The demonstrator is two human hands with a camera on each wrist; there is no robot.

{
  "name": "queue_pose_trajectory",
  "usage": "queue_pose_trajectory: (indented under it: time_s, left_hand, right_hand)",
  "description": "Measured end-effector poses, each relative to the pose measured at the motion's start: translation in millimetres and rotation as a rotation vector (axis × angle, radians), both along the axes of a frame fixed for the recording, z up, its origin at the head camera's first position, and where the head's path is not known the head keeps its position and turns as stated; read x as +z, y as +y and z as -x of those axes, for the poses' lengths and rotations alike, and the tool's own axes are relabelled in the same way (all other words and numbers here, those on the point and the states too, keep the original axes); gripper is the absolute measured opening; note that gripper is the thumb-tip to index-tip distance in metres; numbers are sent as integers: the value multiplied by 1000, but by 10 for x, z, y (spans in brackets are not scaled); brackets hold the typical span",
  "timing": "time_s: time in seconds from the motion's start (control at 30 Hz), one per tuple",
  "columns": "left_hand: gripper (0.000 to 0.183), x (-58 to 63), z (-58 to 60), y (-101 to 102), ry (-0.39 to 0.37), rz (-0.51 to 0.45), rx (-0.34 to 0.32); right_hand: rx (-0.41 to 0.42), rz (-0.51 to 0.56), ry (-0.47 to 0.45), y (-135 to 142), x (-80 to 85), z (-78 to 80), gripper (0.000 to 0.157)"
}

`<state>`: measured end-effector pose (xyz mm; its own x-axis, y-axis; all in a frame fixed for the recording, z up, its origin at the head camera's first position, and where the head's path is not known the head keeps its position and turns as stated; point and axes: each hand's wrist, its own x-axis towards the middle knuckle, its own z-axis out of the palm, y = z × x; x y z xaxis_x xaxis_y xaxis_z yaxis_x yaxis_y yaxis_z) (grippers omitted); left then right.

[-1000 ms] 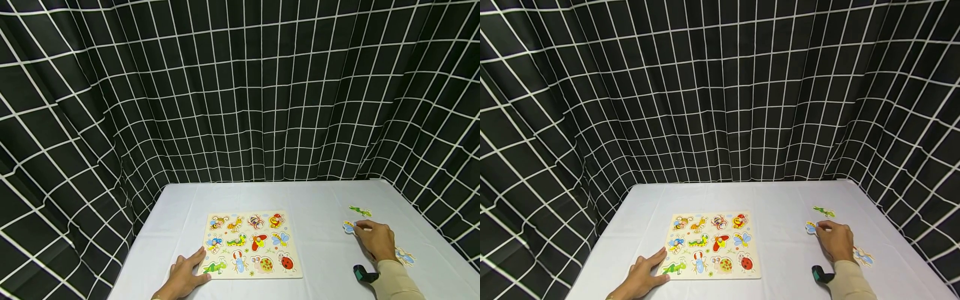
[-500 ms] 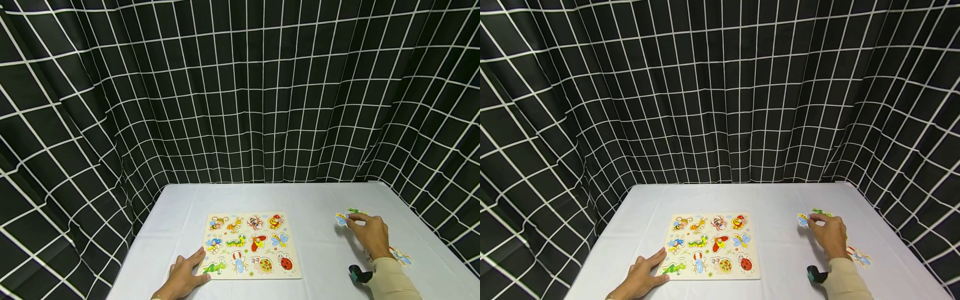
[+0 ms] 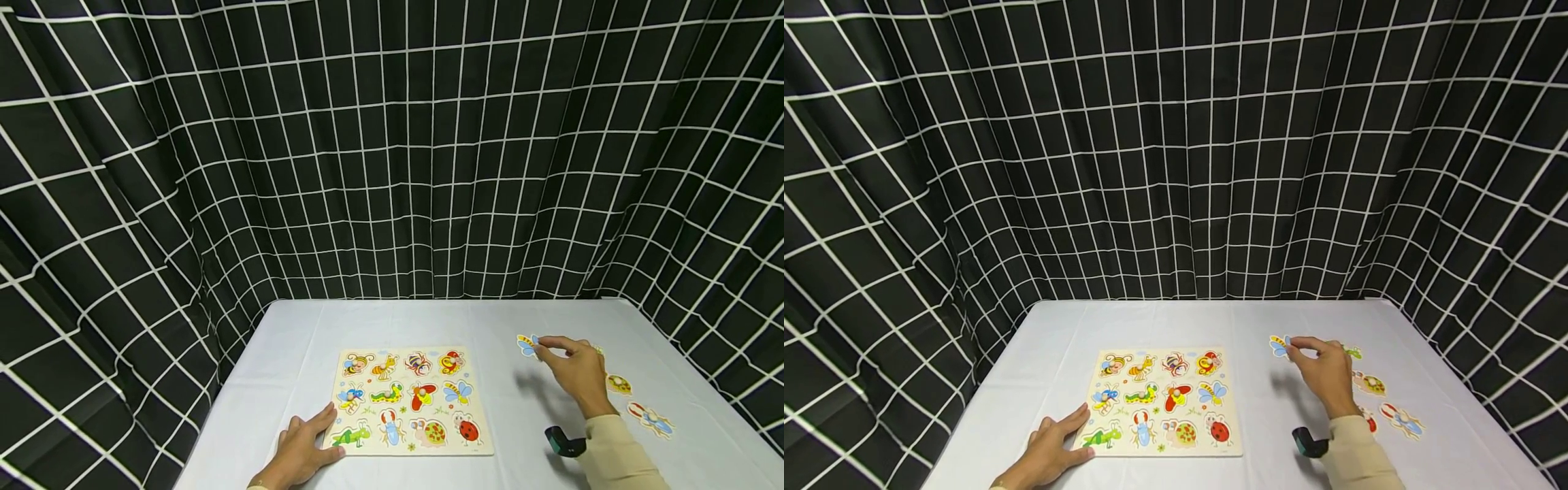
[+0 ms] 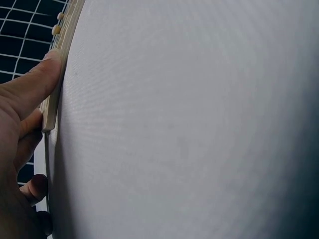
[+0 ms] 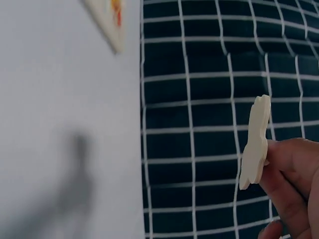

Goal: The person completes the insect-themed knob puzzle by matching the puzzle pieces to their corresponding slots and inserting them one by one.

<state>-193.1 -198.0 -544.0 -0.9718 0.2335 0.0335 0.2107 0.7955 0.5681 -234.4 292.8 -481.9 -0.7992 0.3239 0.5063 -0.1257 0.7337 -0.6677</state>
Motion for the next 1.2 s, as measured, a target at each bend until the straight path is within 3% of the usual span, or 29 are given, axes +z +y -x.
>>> queue_pose_trajectory:
  time_s: [0.23, 0.63, 0.9, 1.2]
  left_hand:
    - [80, 15, 11, 2, -4, 7, 7]
    - [80, -10, -2, -2, -1, 3, -4]
    - [79, -12, -5, -4, -7, 2, 6]
    - [80, -22, 6, 8, -9, -7, 4]
  right_hand:
    - [56, 27, 72, -336, -4, 29, 14]
    - [177, 95, 77, -932, -184, 43, 14]
    - [232, 102, -10, -1110, -369, 28, 14]
    - [238, 32, -131, -1155, -528, 20, 13]
